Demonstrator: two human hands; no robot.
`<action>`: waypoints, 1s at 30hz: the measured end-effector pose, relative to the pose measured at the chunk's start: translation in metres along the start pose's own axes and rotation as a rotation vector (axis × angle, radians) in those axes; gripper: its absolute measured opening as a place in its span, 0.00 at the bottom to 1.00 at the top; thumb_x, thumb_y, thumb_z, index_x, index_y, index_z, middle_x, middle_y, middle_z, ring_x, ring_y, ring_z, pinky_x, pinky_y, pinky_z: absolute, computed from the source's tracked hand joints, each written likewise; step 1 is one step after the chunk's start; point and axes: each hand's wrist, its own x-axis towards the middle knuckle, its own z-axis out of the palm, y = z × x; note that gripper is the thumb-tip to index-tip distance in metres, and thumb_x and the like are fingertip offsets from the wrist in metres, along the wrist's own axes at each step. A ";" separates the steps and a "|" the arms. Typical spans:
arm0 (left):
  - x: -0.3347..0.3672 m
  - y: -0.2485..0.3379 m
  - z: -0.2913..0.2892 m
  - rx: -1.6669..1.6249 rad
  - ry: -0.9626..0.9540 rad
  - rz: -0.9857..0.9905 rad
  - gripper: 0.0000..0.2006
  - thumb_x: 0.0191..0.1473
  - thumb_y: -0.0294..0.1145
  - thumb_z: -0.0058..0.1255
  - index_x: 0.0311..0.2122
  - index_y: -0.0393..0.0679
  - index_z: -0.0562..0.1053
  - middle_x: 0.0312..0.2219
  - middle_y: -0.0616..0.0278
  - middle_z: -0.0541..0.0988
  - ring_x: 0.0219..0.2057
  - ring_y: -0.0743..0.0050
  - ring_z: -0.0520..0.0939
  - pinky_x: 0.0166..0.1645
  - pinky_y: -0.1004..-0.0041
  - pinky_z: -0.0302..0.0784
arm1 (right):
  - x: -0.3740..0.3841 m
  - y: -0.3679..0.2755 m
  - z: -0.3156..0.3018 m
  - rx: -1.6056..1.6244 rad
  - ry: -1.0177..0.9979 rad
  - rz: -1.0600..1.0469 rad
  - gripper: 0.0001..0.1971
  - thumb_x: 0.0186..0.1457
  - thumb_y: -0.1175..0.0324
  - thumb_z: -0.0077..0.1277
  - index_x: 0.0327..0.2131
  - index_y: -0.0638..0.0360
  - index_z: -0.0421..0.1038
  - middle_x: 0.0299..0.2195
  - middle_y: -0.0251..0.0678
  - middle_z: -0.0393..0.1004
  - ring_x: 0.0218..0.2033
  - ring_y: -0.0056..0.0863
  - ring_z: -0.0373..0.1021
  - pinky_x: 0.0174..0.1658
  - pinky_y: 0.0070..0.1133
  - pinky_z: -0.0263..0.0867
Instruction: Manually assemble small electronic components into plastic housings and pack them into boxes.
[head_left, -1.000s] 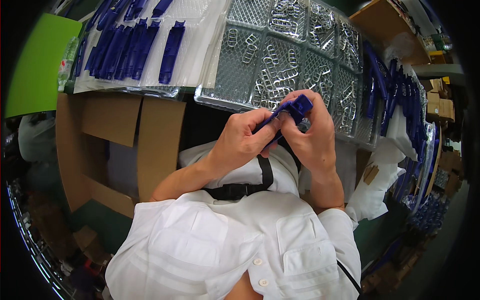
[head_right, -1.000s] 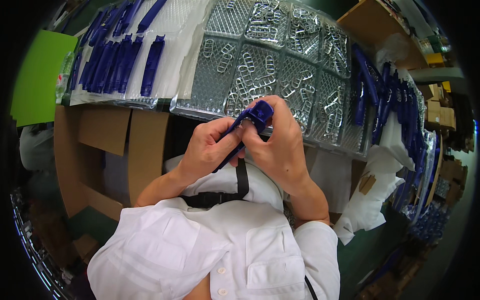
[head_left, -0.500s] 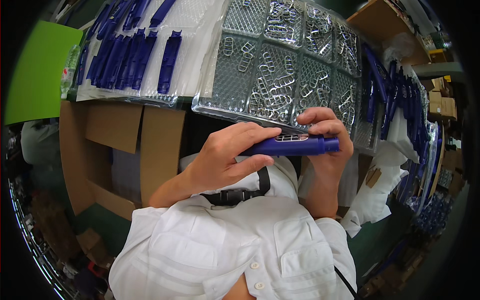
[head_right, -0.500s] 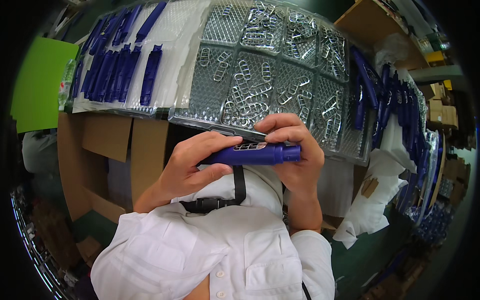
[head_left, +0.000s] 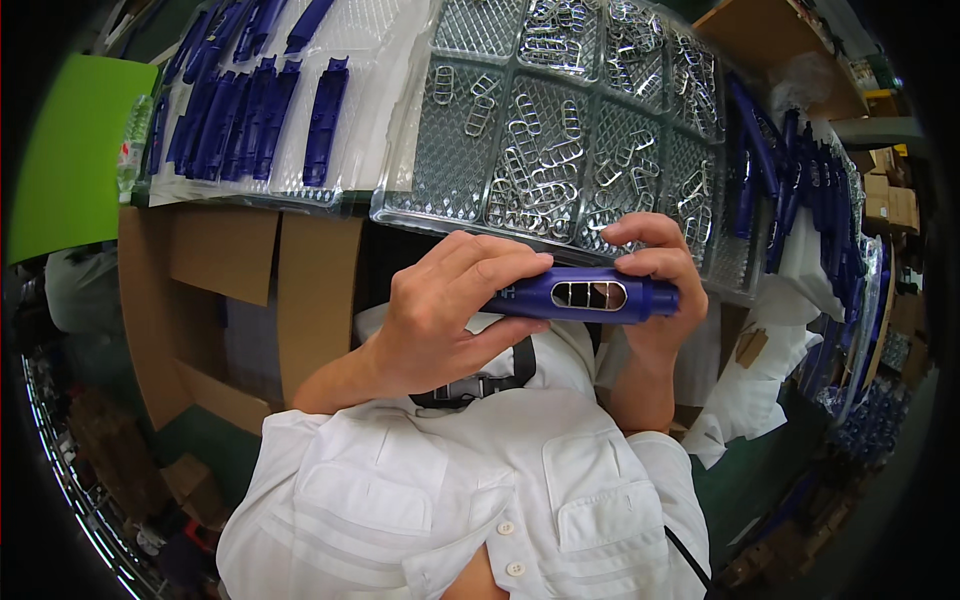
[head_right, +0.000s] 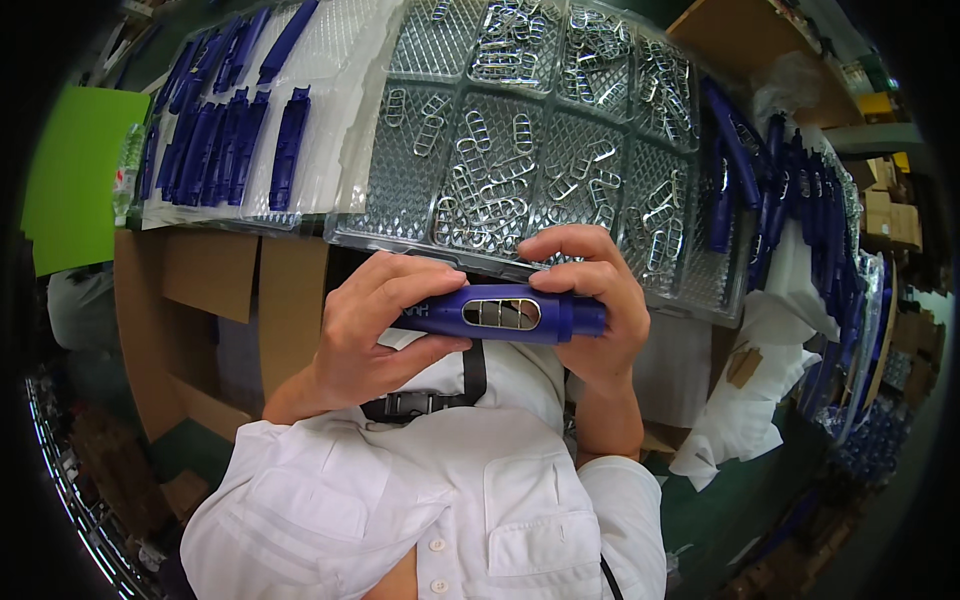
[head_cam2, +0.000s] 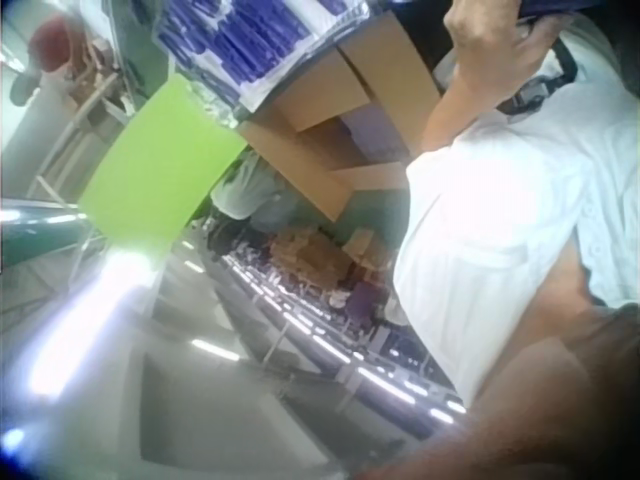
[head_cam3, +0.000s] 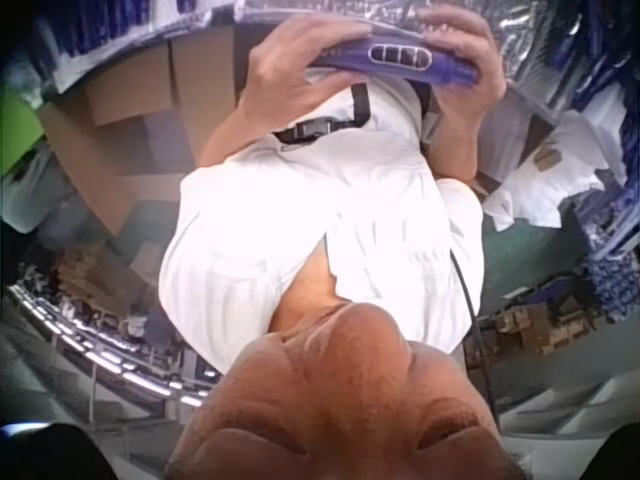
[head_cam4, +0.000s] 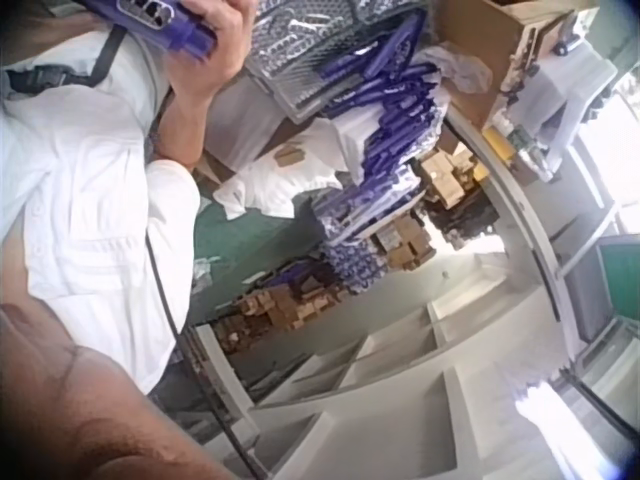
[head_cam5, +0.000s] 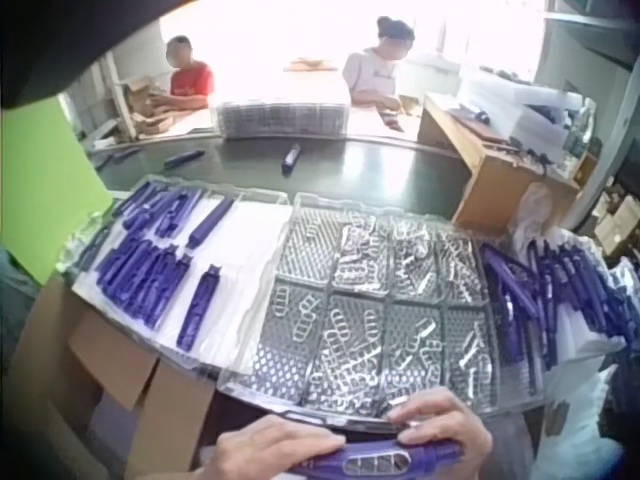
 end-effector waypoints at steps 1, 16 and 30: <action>0.001 0.000 0.000 0.006 -0.004 0.000 0.29 0.37 0.25 0.74 0.50 0.41 0.78 0.40 0.55 0.84 0.40 0.57 0.85 0.42 0.66 0.83 | 0.000 0.000 0.001 0.005 0.005 -0.001 0.17 0.45 0.73 0.72 0.39 0.62 0.76 0.42 0.51 0.79 0.42 0.39 0.78 0.43 0.27 0.73; 0.298 -0.186 -0.069 -0.221 0.153 -0.417 0.19 0.64 0.50 0.57 0.51 0.47 0.79 0.37 0.70 0.83 0.32 0.85 0.80 0.35 0.77 0.77 | -0.032 -0.001 -0.045 0.079 0.346 0.504 0.08 0.60 0.86 0.53 0.41 0.67 0.75 0.48 0.42 0.76 0.42 0.23 0.75 0.49 0.19 0.71; -0.042 -0.090 -0.176 -0.064 1.242 0.037 0.23 0.69 0.35 0.37 0.64 0.33 0.67 0.60 0.48 0.74 0.54 0.62 0.77 0.60 0.61 0.71 | 0.105 0.064 -0.083 -0.749 -0.031 0.458 0.08 0.59 0.71 0.58 0.41 0.60 0.81 0.37 0.40 0.83 0.34 0.31 0.79 0.40 0.24 0.73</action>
